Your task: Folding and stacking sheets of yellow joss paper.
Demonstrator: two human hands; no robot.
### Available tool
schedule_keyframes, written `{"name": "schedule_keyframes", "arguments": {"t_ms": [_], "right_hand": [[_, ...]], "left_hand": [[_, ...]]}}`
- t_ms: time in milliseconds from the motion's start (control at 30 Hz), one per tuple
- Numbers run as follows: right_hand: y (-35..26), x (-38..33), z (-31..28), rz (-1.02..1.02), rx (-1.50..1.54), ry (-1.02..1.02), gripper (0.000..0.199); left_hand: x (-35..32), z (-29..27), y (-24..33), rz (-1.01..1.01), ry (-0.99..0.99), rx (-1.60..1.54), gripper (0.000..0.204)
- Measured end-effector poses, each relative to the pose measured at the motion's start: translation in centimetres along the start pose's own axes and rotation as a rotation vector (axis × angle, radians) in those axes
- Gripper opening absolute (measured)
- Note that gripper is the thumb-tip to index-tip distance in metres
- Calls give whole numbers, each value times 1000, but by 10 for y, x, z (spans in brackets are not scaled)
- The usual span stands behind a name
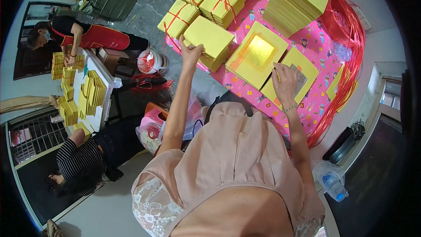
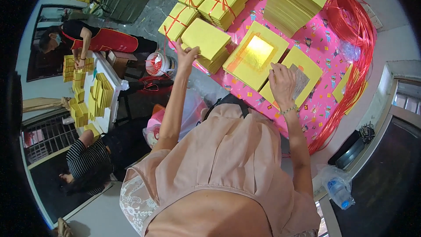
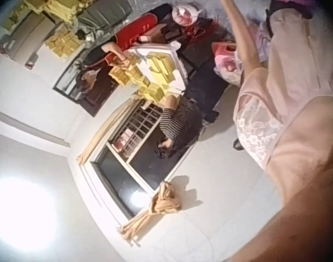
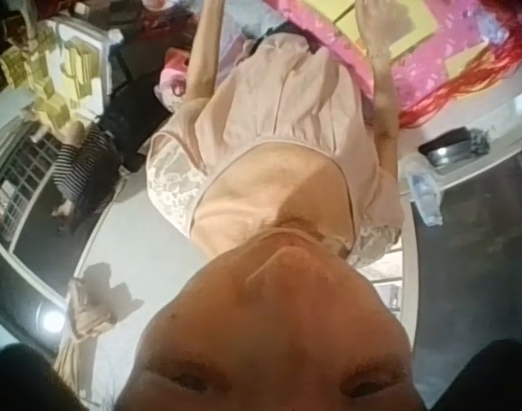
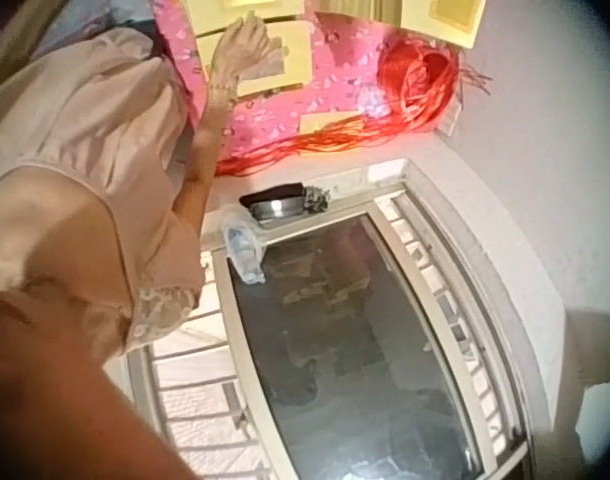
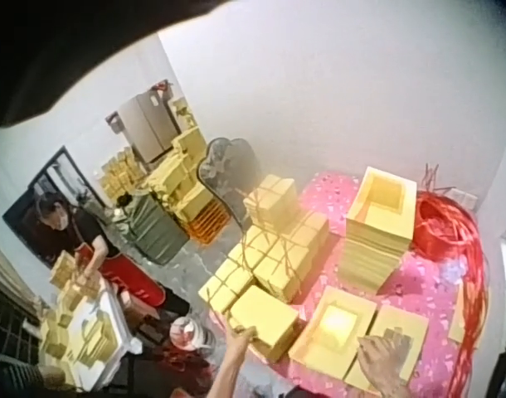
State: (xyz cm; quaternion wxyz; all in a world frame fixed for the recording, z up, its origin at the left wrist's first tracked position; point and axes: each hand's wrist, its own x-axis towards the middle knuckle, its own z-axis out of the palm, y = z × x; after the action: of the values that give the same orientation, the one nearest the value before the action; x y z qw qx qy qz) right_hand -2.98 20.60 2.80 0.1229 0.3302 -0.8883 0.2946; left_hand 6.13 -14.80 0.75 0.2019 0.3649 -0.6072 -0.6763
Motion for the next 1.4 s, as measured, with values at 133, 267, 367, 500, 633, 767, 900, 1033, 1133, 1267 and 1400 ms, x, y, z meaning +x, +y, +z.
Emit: {"name": "schedule_keyframes", "arguments": {"t_ms": [133,267,367,500,633,767,900,1033,1133,1267,1400], "right_hand": [[-2,-11,3,20,7,-27,25],[-7,-17,3,49,42,-51,23],[-6,-21,3,66,53,-27,22],[-3,-27,4,89,36,-23,22],[-4,-29,3,106,46,-34,22],[-4,-30,4,94,52,-18,24],[-4,-35,-1,135,71,-45,24],[-1,-45,-11,189,55,-13,24],[1,-53,-16,206,36,7,25],[0,-67,-27,302,31,-48,25],[-1,-82,-34,344,18,-13,25]], "left_hand": [[10,-27,-21,-42,9,32,101],[10,-35,-37,-59,6,55,99],[8,-37,-40,-68,-14,28,96],[5,-37,-44,-45,11,54,97],[10,-40,-58,23,31,120,95],[19,-50,-72,47,52,347,91],[19,-54,-71,34,29,417,93],[13,-42,-51,108,33,862,89],[19,-55,-60,165,11,910,85],[24,-53,-62,123,-65,864,81],[27,-50,-67,125,-179,788,79]]}}
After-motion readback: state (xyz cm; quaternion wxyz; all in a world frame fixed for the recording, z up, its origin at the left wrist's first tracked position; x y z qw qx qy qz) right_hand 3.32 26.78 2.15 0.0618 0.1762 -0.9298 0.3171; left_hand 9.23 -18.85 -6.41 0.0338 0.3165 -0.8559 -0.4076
